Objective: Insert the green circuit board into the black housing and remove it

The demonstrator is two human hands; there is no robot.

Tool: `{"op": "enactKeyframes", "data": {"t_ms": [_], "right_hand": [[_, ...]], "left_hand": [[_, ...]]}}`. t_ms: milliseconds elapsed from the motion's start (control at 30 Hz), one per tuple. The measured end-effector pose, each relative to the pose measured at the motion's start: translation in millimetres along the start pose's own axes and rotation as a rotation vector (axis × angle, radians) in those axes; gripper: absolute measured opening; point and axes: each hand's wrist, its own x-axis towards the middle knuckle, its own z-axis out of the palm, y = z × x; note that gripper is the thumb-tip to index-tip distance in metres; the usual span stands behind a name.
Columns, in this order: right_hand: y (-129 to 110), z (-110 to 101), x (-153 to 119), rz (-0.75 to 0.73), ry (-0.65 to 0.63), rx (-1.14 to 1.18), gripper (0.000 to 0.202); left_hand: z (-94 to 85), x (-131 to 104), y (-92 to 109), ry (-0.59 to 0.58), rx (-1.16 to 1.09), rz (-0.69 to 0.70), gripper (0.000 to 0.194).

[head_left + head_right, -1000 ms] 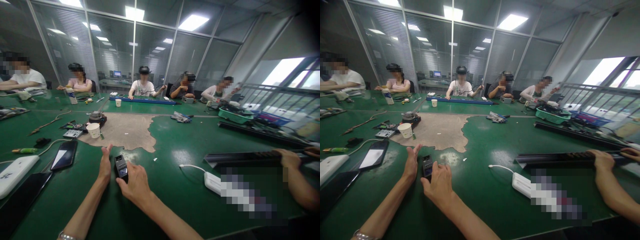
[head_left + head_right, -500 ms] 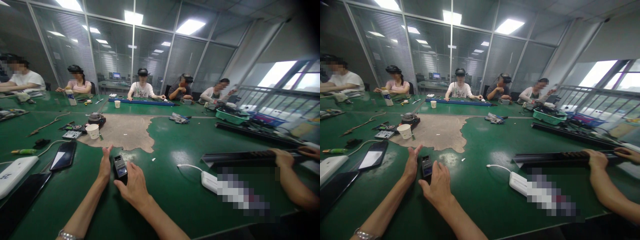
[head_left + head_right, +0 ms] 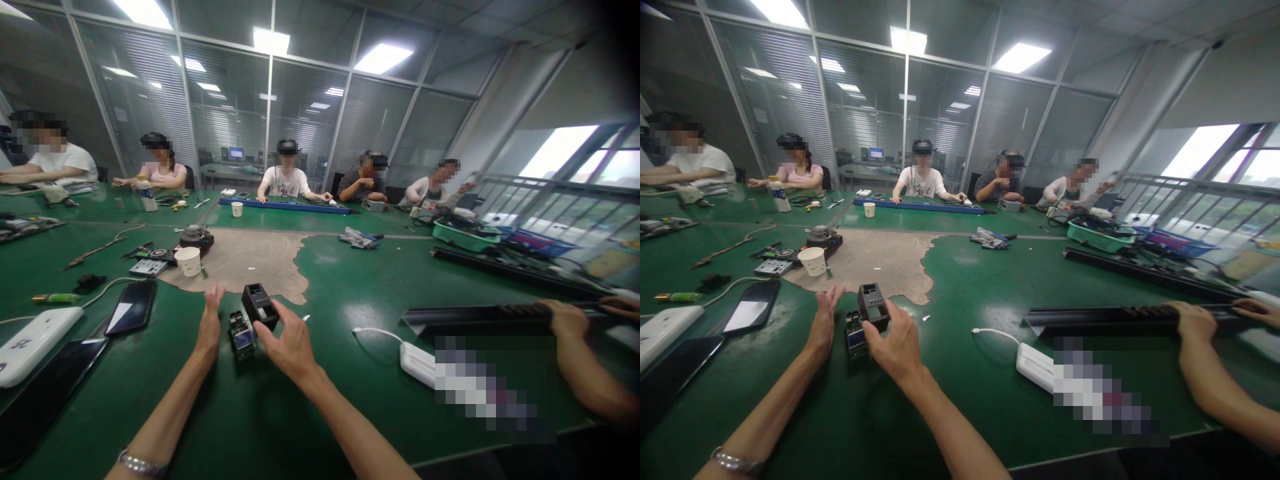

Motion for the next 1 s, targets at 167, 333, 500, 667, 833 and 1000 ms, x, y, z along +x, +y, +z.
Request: {"op": "enactKeyframes", "data": {"t_ms": [167,333,500,667,833,1000], "right_hand": [[34,-4,-10,0.007,0.026,-0.142,0.040],[54,6,-26,0.037,0.057,-0.263,0.051],[59,9,-34,0.056,0.021,-0.311,0.058],[64,9,-37,0.060,0.021,-0.301,0.078],[69,13,-38,0.058,0.035,-0.292,0.078],[65,15,-35,0.074,0.012,-0.290,0.060]], "left_hand": [[2.6,-3,5,0.034,0.014,-0.014,0.076],[0.6,-2,5,0.053,0.035,0.031,0.074],[2.0,-2,4,0.069,0.043,0.050,0.073],[4.5,-2,5,0.068,0.046,0.062,0.073],[1.9,-3,6,0.071,0.047,0.050,0.074],[-2.6,-3,3,0.058,0.045,0.020,0.076]]}}
